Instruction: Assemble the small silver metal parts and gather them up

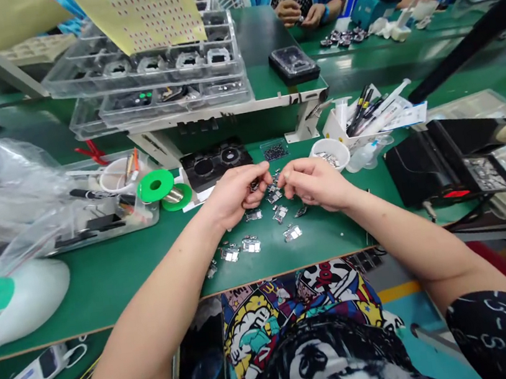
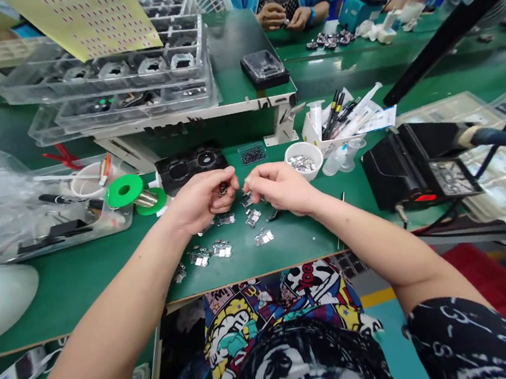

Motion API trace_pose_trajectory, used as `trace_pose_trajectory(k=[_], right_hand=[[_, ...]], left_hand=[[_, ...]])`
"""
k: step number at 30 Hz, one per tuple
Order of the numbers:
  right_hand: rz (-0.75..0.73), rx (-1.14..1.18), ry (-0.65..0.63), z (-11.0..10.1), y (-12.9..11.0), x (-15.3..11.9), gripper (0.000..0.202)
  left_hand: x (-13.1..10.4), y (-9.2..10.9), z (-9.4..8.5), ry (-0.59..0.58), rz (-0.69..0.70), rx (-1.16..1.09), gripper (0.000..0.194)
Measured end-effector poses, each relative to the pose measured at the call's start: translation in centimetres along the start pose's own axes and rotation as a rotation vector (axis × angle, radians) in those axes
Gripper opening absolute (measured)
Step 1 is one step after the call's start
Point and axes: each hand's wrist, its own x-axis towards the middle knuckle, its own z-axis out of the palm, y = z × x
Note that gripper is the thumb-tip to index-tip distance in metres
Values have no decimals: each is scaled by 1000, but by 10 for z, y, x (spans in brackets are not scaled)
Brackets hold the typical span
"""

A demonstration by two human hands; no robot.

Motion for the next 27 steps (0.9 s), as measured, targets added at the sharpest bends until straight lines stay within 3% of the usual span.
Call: trace_pose_trajectory(k=[12,21,27], right_hand=[[-53,145,65,1,1,2,52],[-207,188,-8,2,1,1,49],[-260,201,15,2,1,2,48]], left_hand=[[-4,-10,6,-31,-49,407,30],[-8,-16,12,-126,39,529,25],[-9,-16,15,-172,85,614,22]])
